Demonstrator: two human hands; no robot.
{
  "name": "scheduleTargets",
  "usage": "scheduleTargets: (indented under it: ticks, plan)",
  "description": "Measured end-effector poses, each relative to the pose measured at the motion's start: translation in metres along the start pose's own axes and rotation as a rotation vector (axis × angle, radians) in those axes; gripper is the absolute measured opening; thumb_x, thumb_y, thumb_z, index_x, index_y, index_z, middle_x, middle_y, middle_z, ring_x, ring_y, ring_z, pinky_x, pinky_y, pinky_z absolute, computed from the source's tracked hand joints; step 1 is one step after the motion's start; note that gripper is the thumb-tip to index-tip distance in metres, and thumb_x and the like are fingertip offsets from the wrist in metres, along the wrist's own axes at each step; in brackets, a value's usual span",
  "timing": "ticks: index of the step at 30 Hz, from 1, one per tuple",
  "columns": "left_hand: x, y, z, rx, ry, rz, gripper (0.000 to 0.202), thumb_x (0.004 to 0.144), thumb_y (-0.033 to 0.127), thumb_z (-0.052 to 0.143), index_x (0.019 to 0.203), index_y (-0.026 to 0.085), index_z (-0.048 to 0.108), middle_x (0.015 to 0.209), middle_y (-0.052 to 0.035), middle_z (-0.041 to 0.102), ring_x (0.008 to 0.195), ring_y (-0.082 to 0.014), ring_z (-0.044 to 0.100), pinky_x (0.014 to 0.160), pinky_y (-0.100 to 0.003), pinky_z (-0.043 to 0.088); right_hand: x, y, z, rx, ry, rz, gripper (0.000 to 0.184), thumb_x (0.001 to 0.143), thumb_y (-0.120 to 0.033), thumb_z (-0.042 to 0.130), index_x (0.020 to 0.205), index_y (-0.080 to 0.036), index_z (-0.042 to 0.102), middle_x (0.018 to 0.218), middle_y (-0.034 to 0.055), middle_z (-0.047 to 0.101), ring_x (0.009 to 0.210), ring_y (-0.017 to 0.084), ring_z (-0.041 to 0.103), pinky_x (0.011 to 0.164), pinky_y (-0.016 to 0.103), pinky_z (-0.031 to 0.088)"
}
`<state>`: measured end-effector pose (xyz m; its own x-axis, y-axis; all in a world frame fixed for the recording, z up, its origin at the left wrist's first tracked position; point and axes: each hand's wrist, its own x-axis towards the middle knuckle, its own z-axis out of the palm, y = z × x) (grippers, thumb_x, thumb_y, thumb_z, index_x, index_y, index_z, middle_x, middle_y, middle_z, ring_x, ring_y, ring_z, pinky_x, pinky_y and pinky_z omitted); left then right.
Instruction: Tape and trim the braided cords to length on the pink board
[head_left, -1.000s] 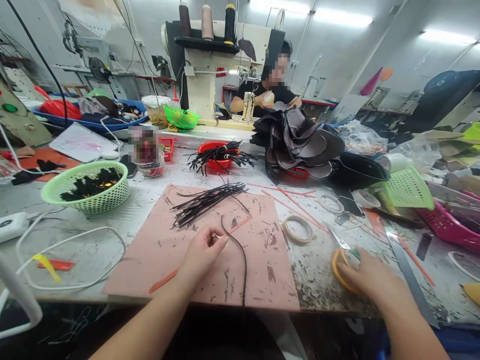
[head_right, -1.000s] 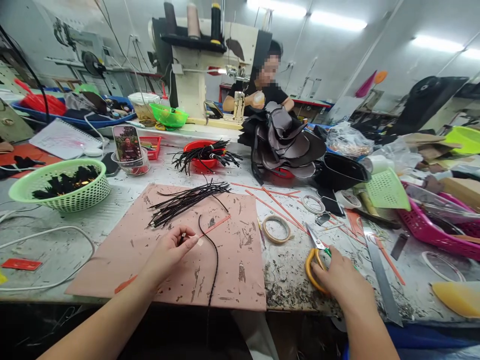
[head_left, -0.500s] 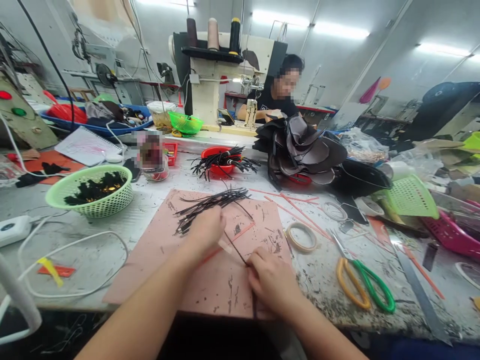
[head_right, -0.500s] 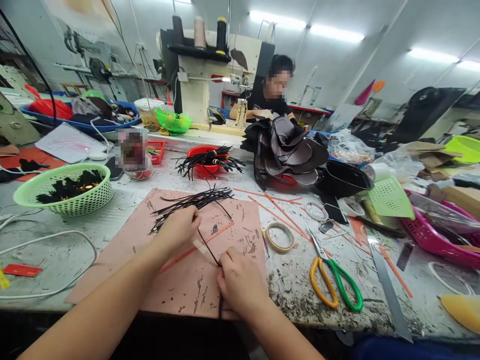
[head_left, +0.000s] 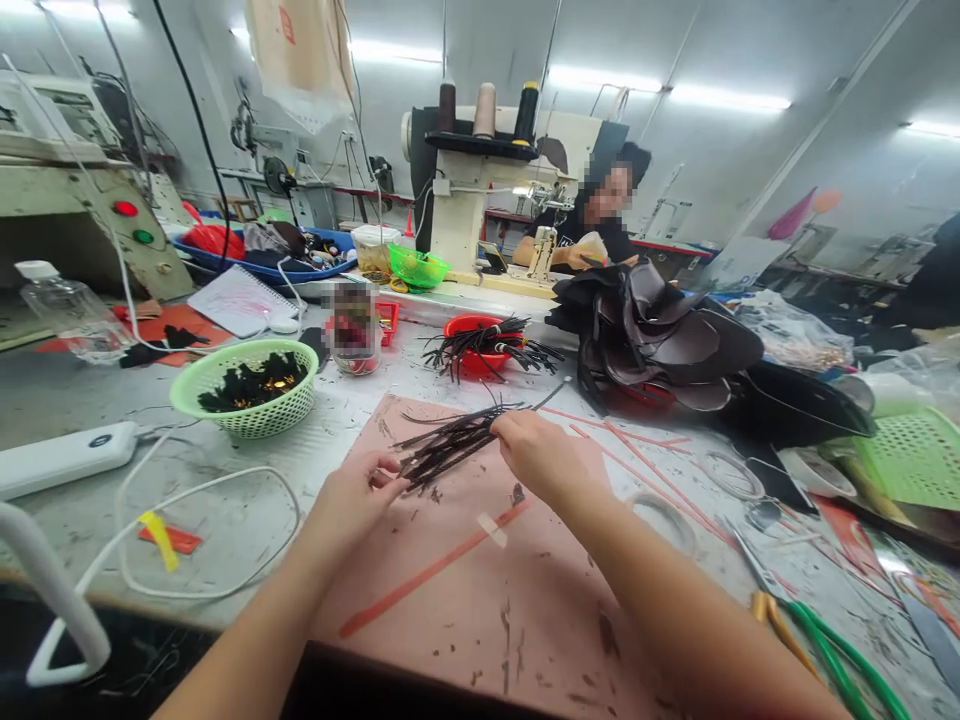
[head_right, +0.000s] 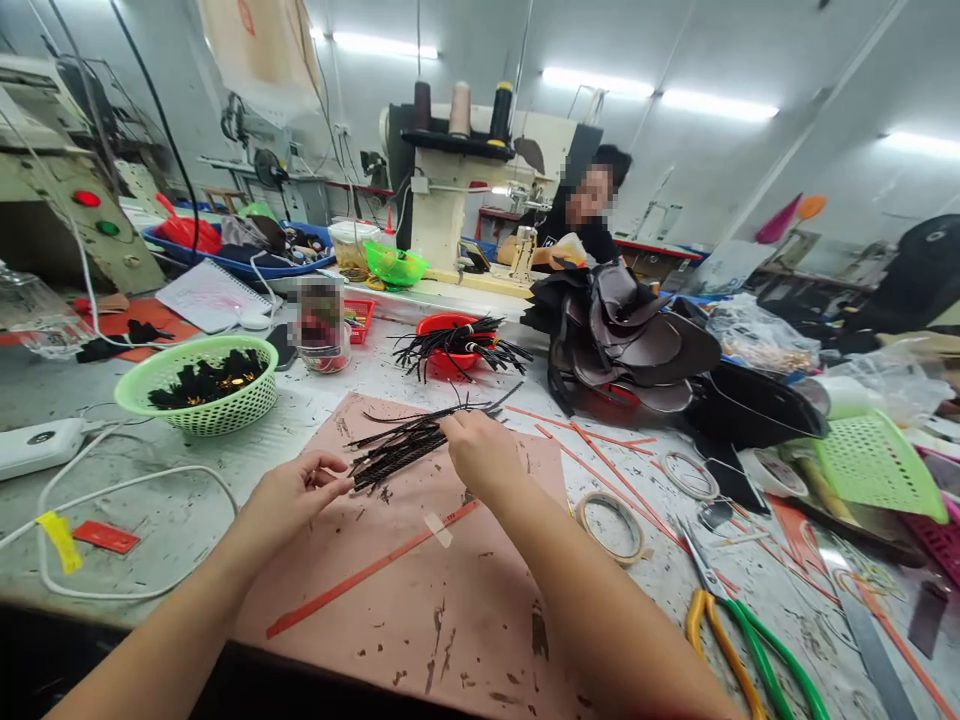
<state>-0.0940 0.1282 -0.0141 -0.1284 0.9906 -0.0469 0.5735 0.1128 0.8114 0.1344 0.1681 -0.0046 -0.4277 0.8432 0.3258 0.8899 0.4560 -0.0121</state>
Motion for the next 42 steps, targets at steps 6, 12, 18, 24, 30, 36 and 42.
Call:
scheduleTargets:
  ticks: [6, 12, 18, 24, 30, 36, 42]
  plan:
    - [0.032, -0.009, -0.016, 0.175, 0.111, 0.023, 0.023, 0.068, 0.043, 0.051, 0.069, 0.022, 0.060, 0.062, 0.0011, 0.061, 0.060, -0.0170, 0.055, 0.057, -0.025, 0.039, 0.005, 0.000, 0.034, -0.001, -0.058, -0.134, 0.020, 0.077, -0.010, 0.053, 0.089, -0.020, 0.064, 0.089, 0.0054, 0.061, 0.072, 0.015, 0.055, 0.058, 0.024, 0.039]
    - [0.043, -0.030, -0.005, 0.228, 0.014, 0.078, 0.020, 0.073, 0.037, 0.045, 0.062, 0.023, 0.055, 0.054, 0.0036, 0.056, 0.053, -0.0150, 0.050, 0.054, -0.023, 0.036, -0.010, 0.001, 0.055, 0.007, 0.040, -0.259, 0.024, 0.082, -0.008, 0.046, 0.090, -0.020, 0.065, 0.079, 0.0052, 0.061, 0.071, 0.015, 0.053, 0.064, 0.026, 0.042]
    - [0.043, -0.030, -0.003, 0.325, -0.037, 0.085, 0.020, 0.076, 0.036, 0.042, 0.063, 0.024, 0.053, 0.054, 0.0028, 0.057, 0.052, -0.0161, 0.051, 0.052, -0.023, 0.035, -0.019, 0.010, 0.057, 0.022, 0.122, -0.274, 0.022, 0.084, -0.011, 0.043, 0.082, -0.020, 0.063, 0.120, 0.0101, 0.057, 0.113, 0.023, 0.047, 0.092, 0.041, 0.036]
    - [0.045, -0.031, -0.001, 0.363, -0.059, 0.084, 0.020, 0.076, 0.035, 0.040, 0.063, 0.025, 0.052, 0.055, 0.0022, 0.058, 0.054, -0.0171, 0.053, 0.052, -0.024, 0.034, -0.015, 0.012, 0.055, 0.101, 0.092, -0.302, 0.020, 0.083, -0.010, 0.042, 0.084, -0.020, 0.060, 0.113, 0.0053, 0.064, 0.104, 0.020, 0.053, 0.089, 0.038, 0.036]
    - [0.046, -0.032, 0.000, 0.374, -0.065, 0.080, 0.021, 0.077, 0.036, 0.039, 0.064, 0.024, 0.050, 0.058, 0.0012, 0.060, 0.056, -0.0174, 0.054, 0.053, -0.024, 0.035, -0.009, 0.011, 0.049, 0.146, -0.066, -0.301, 0.020, 0.072, -0.008, 0.046, 0.084, -0.019, 0.057, 0.123, 0.0043, 0.058, 0.092, 0.021, 0.052, 0.077, 0.035, 0.038]
    - [0.046, -0.029, 0.000, 0.387, -0.074, 0.059, 0.021, 0.076, 0.037, 0.039, 0.065, 0.024, 0.051, 0.057, 0.0016, 0.060, 0.056, -0.0178, 0.054, 0.054, -0.025, 0.035, -0.011, 0.012, 0.053, 0.195, -0.011, -0.335, 0.025, 0.069, -0.005, 0.043, 0.085, -0.019, 0.058, 0.107, 0.0036, 0.065, 0.092, 0.020, 0.050, 0.081, 0.034, 0.034]
    - [0.046, -0.030, 0.000, 0.416, -0.091, 0.037, 0.022, 0.078, 0.037, 0.036, 0.067, 0.025, 0.051, 0.060, 0.0016, 0.061, 0.059, -0.0176, 0.055, 0.055, -0.025, 0.035, -0.002, 0.005, 0.049, 0.229, -0.127, -0.207, 0.060, 0.059, -0.009, 0.045, 0.119, -0.009, 0.048, 0.097, 0.0110, 0.061, 0.089, 0.022, 0.048, 0.084, 0.037, 0.035]
